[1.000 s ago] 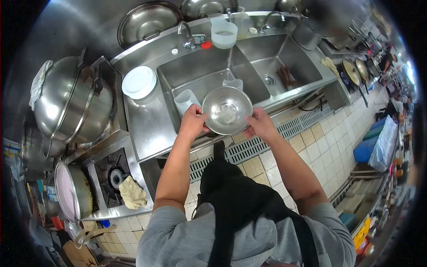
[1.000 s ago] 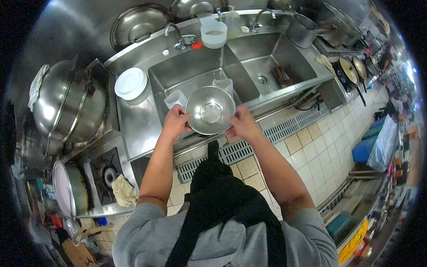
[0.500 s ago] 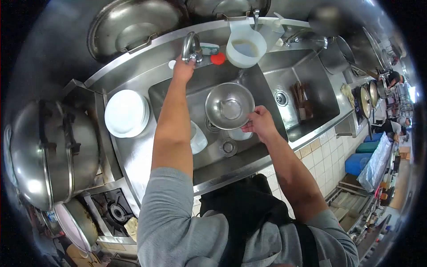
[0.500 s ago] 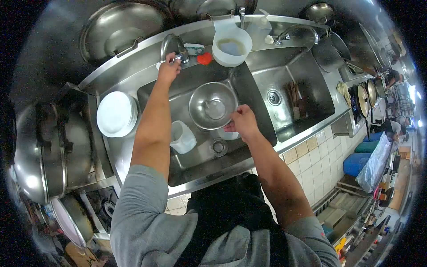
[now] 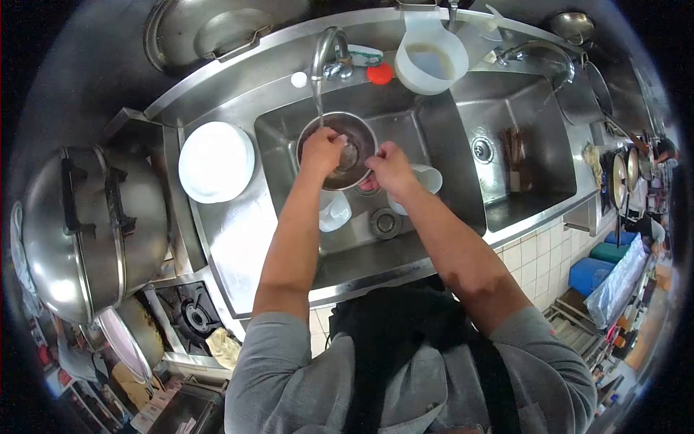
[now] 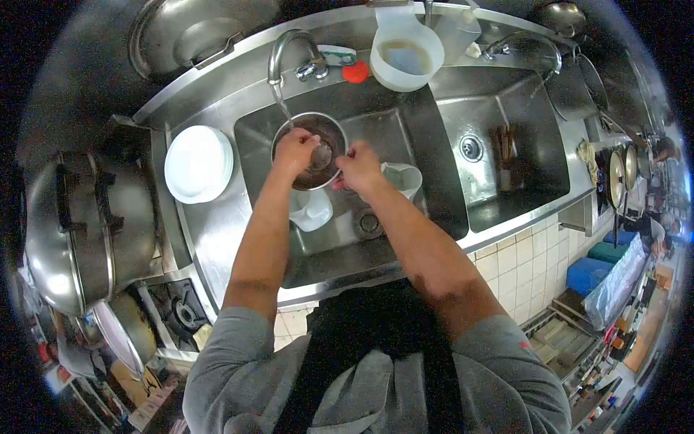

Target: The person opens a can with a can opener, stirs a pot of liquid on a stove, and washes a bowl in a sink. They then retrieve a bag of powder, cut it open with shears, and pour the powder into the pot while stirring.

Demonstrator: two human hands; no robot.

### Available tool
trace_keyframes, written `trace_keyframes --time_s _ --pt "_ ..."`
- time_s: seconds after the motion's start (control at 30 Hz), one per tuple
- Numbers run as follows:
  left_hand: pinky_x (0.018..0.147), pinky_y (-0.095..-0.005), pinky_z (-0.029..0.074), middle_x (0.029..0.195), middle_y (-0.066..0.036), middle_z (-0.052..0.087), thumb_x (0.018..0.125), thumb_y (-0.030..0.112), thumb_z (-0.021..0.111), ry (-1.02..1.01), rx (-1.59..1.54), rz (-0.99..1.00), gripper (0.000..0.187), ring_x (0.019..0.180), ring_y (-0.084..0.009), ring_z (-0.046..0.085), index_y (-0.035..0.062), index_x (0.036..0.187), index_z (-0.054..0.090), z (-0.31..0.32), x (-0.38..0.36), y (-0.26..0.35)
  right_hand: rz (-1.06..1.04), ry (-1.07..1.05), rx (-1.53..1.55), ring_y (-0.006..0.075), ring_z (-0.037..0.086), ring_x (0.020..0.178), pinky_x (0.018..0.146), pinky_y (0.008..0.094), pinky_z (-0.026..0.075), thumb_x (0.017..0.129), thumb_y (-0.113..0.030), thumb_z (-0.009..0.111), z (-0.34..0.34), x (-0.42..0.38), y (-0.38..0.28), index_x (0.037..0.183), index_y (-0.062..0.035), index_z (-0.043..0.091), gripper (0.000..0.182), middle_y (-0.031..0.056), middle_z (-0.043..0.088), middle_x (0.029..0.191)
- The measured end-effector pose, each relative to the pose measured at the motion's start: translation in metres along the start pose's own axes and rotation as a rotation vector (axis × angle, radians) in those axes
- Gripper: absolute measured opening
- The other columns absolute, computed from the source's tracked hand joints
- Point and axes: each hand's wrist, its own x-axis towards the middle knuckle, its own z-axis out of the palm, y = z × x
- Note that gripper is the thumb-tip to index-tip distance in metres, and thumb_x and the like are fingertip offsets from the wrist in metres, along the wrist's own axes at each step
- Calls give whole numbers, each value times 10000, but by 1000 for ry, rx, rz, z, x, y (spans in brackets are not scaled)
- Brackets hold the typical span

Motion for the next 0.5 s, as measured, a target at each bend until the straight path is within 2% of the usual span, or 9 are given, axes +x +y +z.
trace_keyframes --time_s 0.03,0.07,0.13,0.23,0.27,0.3,0.37,0.4,0.5 --pt "676 -376 534 755 -144 681 873 246 627 240 236 243 250 736 -278 680 -3 900 630 2 -7 -6 -32 -10 -85 289 650 574 461 390 577 858 -21 555 10 0 2 1002 17 405 212 181 561 808" --pt "676 -376 534 755 -144 681 873 246 627 244 240 241 250 736 -278 680 -3 900 630 3 -7 -10 -65 -16 -170 295 653 559 425 390 575 842 -19 562 17 0 3 1002 28 398 233 192 556 816" --pt "852 -399 488 920 -178 686 844 240 654 -263 15 -146 258 942 -318 650 4 948 667 0 -13 1 -64 -10 -151 297 652 556 425 398 576 838 -16 565 22 4 3 975 20 389 226 188 553 798" --pt "844 -404 494 965 -193 680 822 236 663 7 421 166 262 954 -337 647 28 981 676 -13 -11 0 -49 -21 -87 302 649 551 428 406 578 835 -10 565 25 7 1 938 11 378 215 183 547 774" --pt "852 -407 492 982 -169 686 807 249 663 178 278 -46 270 963 -326 648 55 991 694 -15 -8 5 -33 -35 -40 305 648 549 430 406 578 837 -7 562 25 7 1 928 8 376 207 182 544 767" --pt "852 -407 492 982 -169 686 807 249 663 177 279 -50 270 963 -326 648 55 991 694 -11 -9 3 -16 -49 6 308 646 547 433 406 579 838 -3 559 26 5 1 918 6 375 201 181 541 760" --pt "837 -402 499 964 -159 691 791 239 674 51 329 274 277 942 -325 655 65 1006 693 -7 0 1 -36 -36 -10 308 650 554 440 407 581 841 -2 555 31 7 -4 930 8 375 201 186 547 759" --pt "820 -393 506 952 -174 687 774 213 695 -213 327 314 274 916 -327 658 48 993 681 -8 6 -1 -53 -19 -26 309 653 561 446 407 583 844 0 551 32 8 -5 942 10 375 201 191 553 758" --pt "797 -394 512 939 -183 688 762 164 695 18 369 211 238 888 -326 664 35 963 684 -15 6 -6 -79 -18 -58 320 667 582 488 396 590 847 -1 543 20 12 -9 925 -9 371 190 216 579 797"
